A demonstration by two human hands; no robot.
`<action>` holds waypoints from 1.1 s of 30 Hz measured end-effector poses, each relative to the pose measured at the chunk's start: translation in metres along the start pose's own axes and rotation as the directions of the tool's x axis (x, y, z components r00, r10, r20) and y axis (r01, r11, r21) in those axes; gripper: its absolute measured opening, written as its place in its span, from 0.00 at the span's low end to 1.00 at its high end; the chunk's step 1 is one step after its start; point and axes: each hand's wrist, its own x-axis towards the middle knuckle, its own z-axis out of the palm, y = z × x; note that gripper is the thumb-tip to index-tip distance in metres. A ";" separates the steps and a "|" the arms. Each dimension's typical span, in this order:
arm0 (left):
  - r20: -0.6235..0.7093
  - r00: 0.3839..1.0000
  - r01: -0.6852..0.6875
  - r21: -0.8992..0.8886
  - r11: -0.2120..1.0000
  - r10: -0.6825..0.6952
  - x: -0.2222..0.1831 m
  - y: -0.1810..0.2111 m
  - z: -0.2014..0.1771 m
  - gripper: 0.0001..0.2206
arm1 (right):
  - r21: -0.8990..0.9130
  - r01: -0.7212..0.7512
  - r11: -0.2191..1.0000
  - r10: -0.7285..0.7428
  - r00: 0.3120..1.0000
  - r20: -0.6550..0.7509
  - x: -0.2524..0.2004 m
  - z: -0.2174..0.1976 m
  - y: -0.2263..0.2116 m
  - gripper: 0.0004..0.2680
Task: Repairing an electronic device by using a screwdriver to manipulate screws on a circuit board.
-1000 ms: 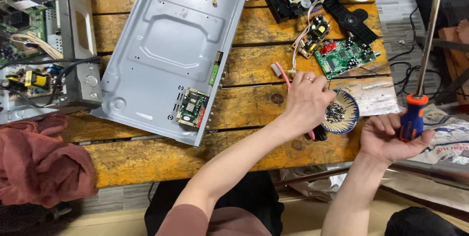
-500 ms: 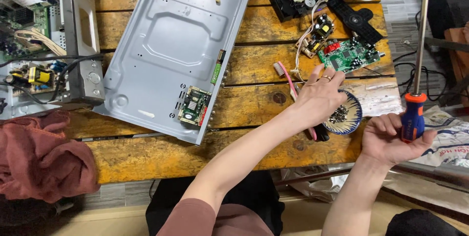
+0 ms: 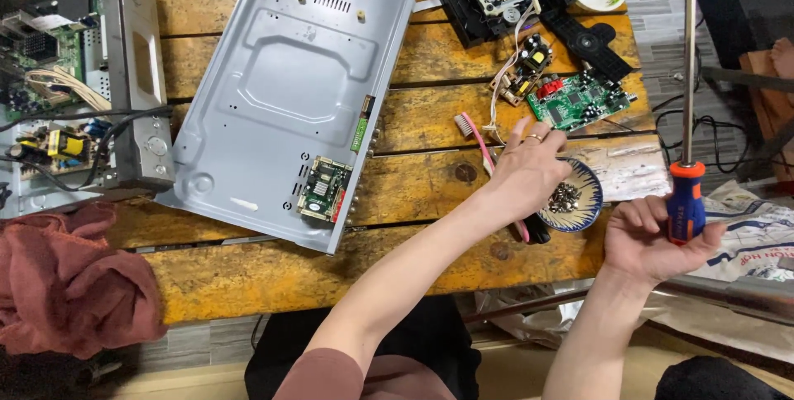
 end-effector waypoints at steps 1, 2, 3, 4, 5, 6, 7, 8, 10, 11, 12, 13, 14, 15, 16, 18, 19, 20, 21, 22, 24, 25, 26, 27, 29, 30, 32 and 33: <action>-0.001 1.000 -0.002 0.000 1.000 0.002 -0.001 -0.001 0.002 0.13 | 0.001 0.002 1.000 -0.002 1.000 0.001 -0.002 0.002 0.000 0.16; 0.002 1.000 0.006 0.016 1.000 -0.006 0.000 -0.003 0.003 0.14 | -0.006 0.009 1.000 -0.009 0.999 -0.030 -0.003 0.005 0.001 0.15; 0.004 1.000 0.014 0.031 0.999 -0.014 0.000 -0.005 0.004 0.16 | -0.013 0.016 1.000 -0.017 0.998 -0.061 -0.004 0.008 0.002 0.15; 0.006 1.000 0.013 0.031 0.999 -0.014 0.001 -0.004 0.003 0.16 | -0.013 0.016 1.000 -0.017 0.998 -0.063 -0.004 0.007 0.002 0.15; 0.021 1.000 0.008 0.046 0.999 -0.009 0.001 -0.003 0.002 0.18 | -0.016 0.006 1.000 -0.007 0.999 -0.037 -0.003 0.006 0.002 0.15; 0.035 0.999 0.002 0.062 0.998 -0.004 0.002 -0.003 0.000 0.19 | -0.021 -0.004 1.000 0.004 1.000 -0.008 -0.003 0.005 0.001 0.15; 0.036 0.999 0.002 0.061 0.998 -0.004 0.003 0.000 -0.004 0.19 | -0.021 -0.003 1.000 0.003 1.000 -0.009 -0.002 0.004 0.000 0.15; 0.074 0.997 -0.001 0.075 0.997 -0.005 0.004 0.003 -0.008 0.16 | -0.010 -0.017 1.000 0.017 1.000 0.020 -0.002 0.002 0.000 0.15; 0.113 0.994 -0.006 0.088 0.996 -0.004 0.003 0.005 -0.011 0.14 | 0.000 -0.029 1.000 0.029 0.998 0.050 -0.003 0.003 0.000 0.15; 0.106 0.994 -0.009 0.055 0.998 0.003 0.003 0.005 -0.010 0.14 | 0.002 -0.016 1.000 0.016 1.000 0.007 -0.004 0.006 0.002 0.15; 0.098 0.995 -0.014 0.024 1.000 0.012 0.003 0.005 -0.010 0.14 | 0.004 -0.003 1.000 0.003 0.999 -0.033 -0.005 0.009 0.002 0.15; 0.096 0.995 -0.018 0.024 1.000 0.016 0.003 0.005 -0.010 0.14 | 0.004 0.001 1.000 -0.001 1.000 -0.031 -0.004 0.010 0.002 0.15; 0.110 0.994 -0.009 0.023 1.000 0.006 0.002 0.005 -0.009 0.15 | 0.004 0.003 1.000 -0.003 1.000 -0.028 -0.004 0.010 0.002 0.15; 0.124 0.992 0.000 0.022 1.000 -0.003 0.001 0.004 -0.009 0.16 | 0.003 0.006 1.000 -0.006 1.000 -0.026 -0.004 0.010 0.003 0.15; 0.127 0.992 0.000 0.021 1.000 -0.003 0.000 0.004 -0.010 0.16 | 0.003 0.007 1.000 -0.007 1.000 -0.029 -0.004 0.009 0.002 0.15; 0.089 0.996 -0.002 0.012 1.000 0.001 -0.002 0.003 -0.014 0.19 | 0.007 -0.010 1.000 0.010 1.000 -0.002 -0.004 0.007 0.001 0.15; 0.092 0.996 -0.002 0.010 1.000 0.001 -0.002 0.004 -0.020 0.19 | 0.006 -0.010 1.000 0.010 1.000 -0.005 -0.003 0.005 0.001 0.15; 0.104 0.994 0.019 0.003 1.000 -0.019 -0.002 0.006 -0.026 0.21 | 0.006 -0.024 1.000 0.024 0.999 0.031 -0.003 0.004 0.000 0.15; 0.116 0.992 0.040 -0.004 0.999 -0.039 -0.002 0.007 -0.032 0.23 | 0.007 -0.039 0.999 0.039 0.997 0.066 -0.002 0.002 -0.001 0.15; 0.118 0.992 0.040 -0.005 0.999 -0.039 -0.002 0.003 -0.027 0.23 | 0.006 -0.039 0.999 0.038 0.997 0.064 -0.002 0.002 -0.001 0.15; 0.004 1.000 0.008 0.023 1.000 -0.008 -0.002 -0.006 -0.018 0.15 | -0.007 -0.033 0.999 0.033 0.997 0.063 -0.002 0.001 -0.002 0.14; 0.005 1.000 0.008 0.023 1.000 -0.008 -0.002 -0.006 -0.019 0.15 | -0.007 -0.033 0.999 0.033 0.997 0.063 -0.002 0.000 -0.002 0.14; 0.009 1.000 0.011 0.000 1.000 -0.011 -0.002 -0.006 -0.020 0.16 | -0.006 -0.032 0.999 0.032 0.997 0.069 -0.001 0.000 -0.002 0.14; 0.013 1.000 0.015 -0.023 1.000 -0.015 -0.001 -0.005 -0.021 0.18 | -0.005 -0.030 1.000 0.031 0.997 0.076 -0.001 -0.001 -0.002 0.14; 0.026 0.999 0.022 -0.025 0.999 -0.022 -0.001 -0.005 -0.019 0.19 | 0.003 -0.029 1.000 0.028 0.997 0.070 -0.001 0.000 -0.001 0.14; 0.039 0.999 0.031 -0.029 0.999 -0.030 0.000 -0.005 -0.019 0.19 | 0.011 -0.028 1.000 0.027 0.998 0.064 -0.001 0.001 -0.001 0.14; 0.032 0.999 0.028 -0.026 0.999 -0.027 0.001 -0.006 -0.012 0.17 | 0.006 -0.030 1.000 0.029 0.996 0.084 -0.002 0.000 -0.001 0.14; 0.025 0.999 0.025 -0.022 0.999 -0.024 0.001 -0.007 -0.009 0.14 | 0.001 -0.032 0.999 0.032 0.994 0.104 -0.002 0.000 -0.001 0.14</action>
